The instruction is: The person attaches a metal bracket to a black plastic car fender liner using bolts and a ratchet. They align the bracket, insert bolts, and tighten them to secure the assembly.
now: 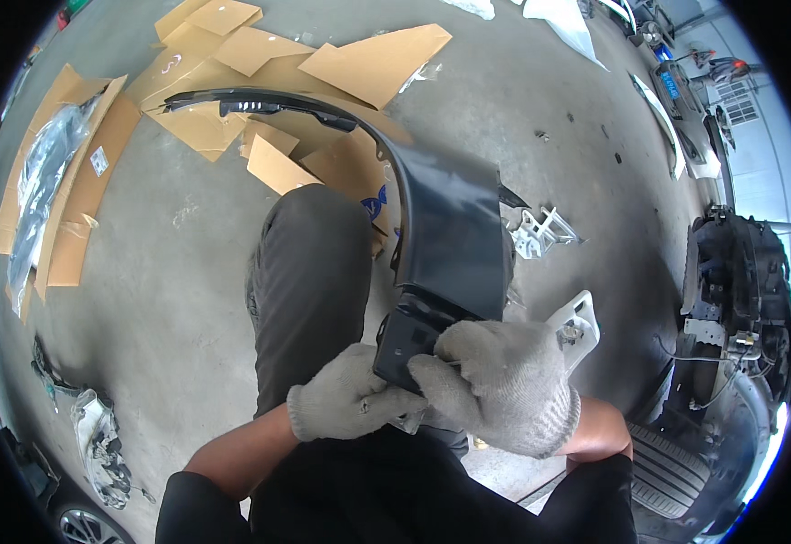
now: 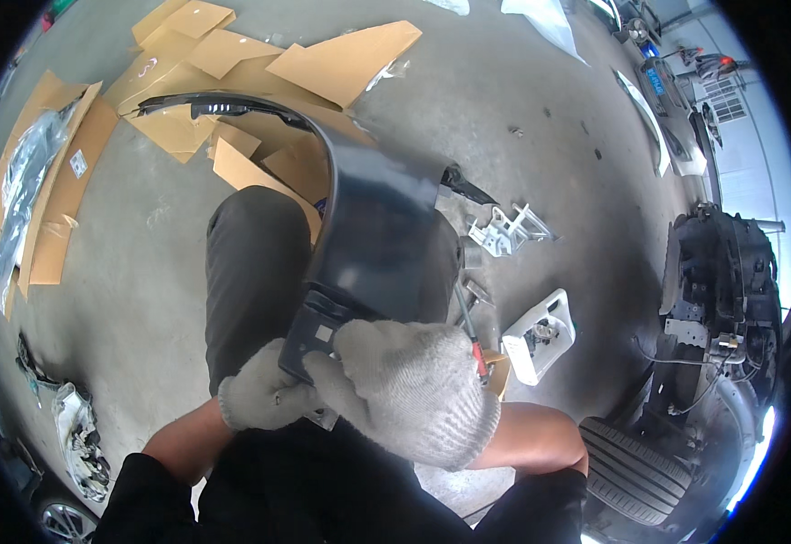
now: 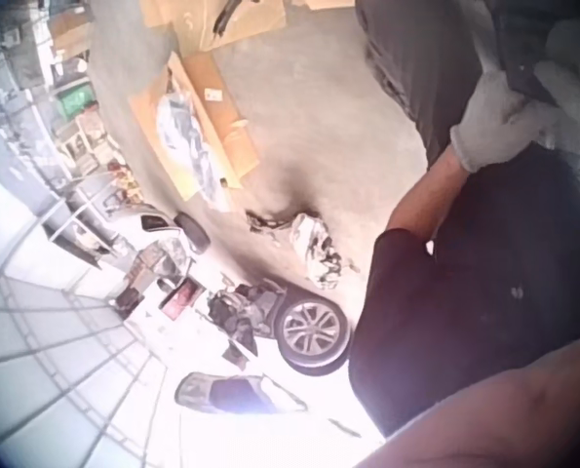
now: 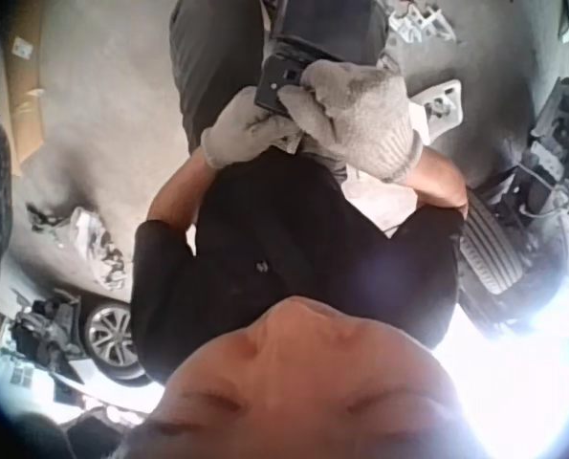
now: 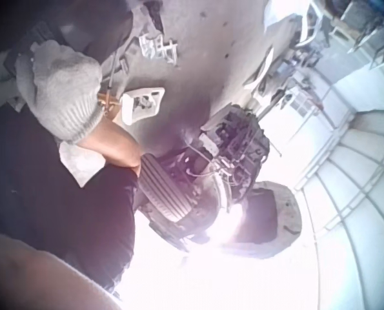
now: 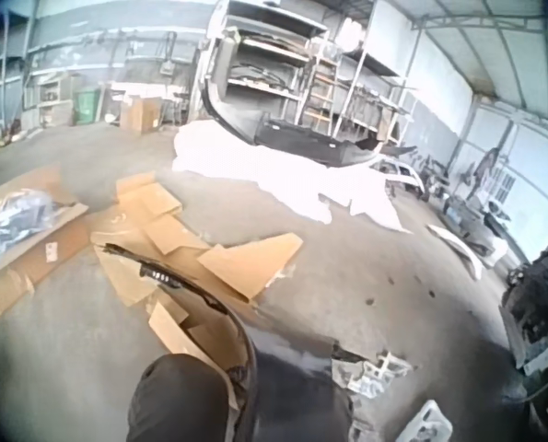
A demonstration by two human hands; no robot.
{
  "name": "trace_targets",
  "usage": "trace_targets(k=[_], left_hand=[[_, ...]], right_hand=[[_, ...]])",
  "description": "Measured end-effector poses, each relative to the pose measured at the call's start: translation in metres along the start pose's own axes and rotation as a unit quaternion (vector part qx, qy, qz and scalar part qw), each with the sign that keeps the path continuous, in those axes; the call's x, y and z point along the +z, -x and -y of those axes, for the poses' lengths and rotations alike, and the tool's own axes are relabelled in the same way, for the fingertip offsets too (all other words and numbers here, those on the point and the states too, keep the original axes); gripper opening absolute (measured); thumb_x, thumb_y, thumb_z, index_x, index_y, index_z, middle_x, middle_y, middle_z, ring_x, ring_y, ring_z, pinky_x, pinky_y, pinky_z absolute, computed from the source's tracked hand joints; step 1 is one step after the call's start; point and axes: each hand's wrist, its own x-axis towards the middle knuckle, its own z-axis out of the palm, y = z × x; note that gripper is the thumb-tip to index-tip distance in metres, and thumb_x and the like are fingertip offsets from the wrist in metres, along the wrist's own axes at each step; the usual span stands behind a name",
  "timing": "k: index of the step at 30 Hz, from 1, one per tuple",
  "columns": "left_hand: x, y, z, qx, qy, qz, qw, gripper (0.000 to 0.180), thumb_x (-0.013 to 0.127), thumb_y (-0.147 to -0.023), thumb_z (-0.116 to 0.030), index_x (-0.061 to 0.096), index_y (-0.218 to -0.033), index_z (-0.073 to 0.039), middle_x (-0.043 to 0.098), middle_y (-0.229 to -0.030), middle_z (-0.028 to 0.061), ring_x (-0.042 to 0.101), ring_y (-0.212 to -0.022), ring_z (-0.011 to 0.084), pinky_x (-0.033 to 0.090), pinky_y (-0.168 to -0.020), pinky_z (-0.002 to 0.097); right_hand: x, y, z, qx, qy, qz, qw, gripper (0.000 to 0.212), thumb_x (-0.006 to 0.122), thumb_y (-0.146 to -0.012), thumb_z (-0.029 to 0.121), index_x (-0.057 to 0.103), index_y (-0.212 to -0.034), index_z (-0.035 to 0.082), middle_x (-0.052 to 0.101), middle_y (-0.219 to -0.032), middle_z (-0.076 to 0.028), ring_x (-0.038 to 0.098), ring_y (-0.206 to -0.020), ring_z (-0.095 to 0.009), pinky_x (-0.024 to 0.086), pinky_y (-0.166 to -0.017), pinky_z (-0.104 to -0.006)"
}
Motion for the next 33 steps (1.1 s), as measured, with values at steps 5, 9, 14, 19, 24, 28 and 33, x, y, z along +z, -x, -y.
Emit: trace_targets(k=[5,9,14,19,24,28,33], left_hand=[[-0.001,-0.001,-0.001,0.007,0.042,0.004,0.999,0.015,0.065,-0.099,-0.018,0.068,-0.099,-0.003,0.068,-0.076,0.0038,0.067,-0.068,0.015,0.053,-0.066,0.0297],[-0.007,0.0,-0.002,0.005,0.027,0.033,0.999,0.017,0.065,-0.099,-0.021,0.068,-0.102,-0.004,0.068,-0.077,0.0047,0.067,-0.07,0.0155,0.054,-0.068,0.0306],[-0.012,0.004,-0.005,-0.041,0.042,0.054,0.997,0.019,0.065,-0.099,-0.022,0.068,-0.106,-0.004,0.07,-0.084,0.007,0.067,-0.075,0.0157,0.054,-0.07,0.0316],[-0.012,0.01,-0.008,-0.064,0.031,0.009,0.997,0.023,0.062,-0.101,-0.023,0.067,-0.109,-0.002,0.068,-0.084,0.0071,0.065,-0.075,0.0148,0.053,-0.07,0.0315],[-0.001,0.016,-0.01,-0.162,0.189,-0.01,0.968,0.03,0.062,-0.101,-0.029,0.065,-0.11,-0.001,0.066,-0.081,0.0039,0.061,-0.069,0.0118,0.051,-0.065,0.0273],[-0.006,0.021,0.007,-0.299,0.342,0.104,0.885,0.034,0.063,-0.1,-0.035,0.064,-0.111,-0.003,0.063,-0.081,0.0013,0.052,-0.056,0.0051,0.042,-0.049,0.0212],[-0.012,0.021,0.005,-0.242,0.382,0.19,0.872,0.031,0.063,-0.099,-0.036,0.064,-0.104,-0.005,0.06,-0.076,-0.0002,0.046,-0.05,0.0029,0.035,-0.043,0.0198]], right_hand=[[-0.001,-0.002,-0.005,-0.05,-0.011,0.012,0.999,0.013,0.069,-0.089,0.016,0.074,-0.092,0.004,0.068,-0.075,-0.013,0.071,-0.065,-0.028,0.057,-0.058,-0.0346],[-0.004,0.0,0.002,0.028,-0.029,0.015,0.999,0.013,0.068,-0.089,0.014,0.072,-0.09,0.002,0.068,-0.073,-0.012,0.07,-0.061,-0.025,0.056,-0.052,-0.0329],[-0.028,-0.013,0.008,-0.019,0.04,0.086,0.995,0.013,0.069,-0.087,0.016,0.068,-0.085,0.003,0.065,-0.068,-0.009,0.068,-0.056,-0.024,0.052,-0.046,-0.0329],[-0.029,-0.016,0.001,-0.106,0.122,0.121,0.979,0.011,0.071,-0.083,0.015,0.065,-0.081,0.006,0.06,-0.064,-0.008,0.066,-0.055,-0.023,0.051,-0.044,-0.0334],[-0.028,-0.022,0.01,-0.125,0.142,0.134,0.973,0.009,0.073,-0.077,0.011,0.068,-0.082,0.006,0.064,-0.069,-0.006,0.066,-0.058,-0.02,0.052,-0.046,-0.0311],[-0.023,-0.026,0.011,-0.14,0.168,0.201,0.955,0.013,0.074,-0.074,0.014,0.065,-0.081,0.006,0.062,-0.067,-0.005,0.066,-0.057,-0.02,0.052,-0.046,-0.032],[-0.026,-0.04,0.015,-0.169,0.201,0.3,0.917,0.016,0.072,-0.074,0.016,0.065,-0.081,0.004,0.061,-0.068,-0.009,0.068,-0.061,-0.021,0.054,-0.05,-0.0341]])
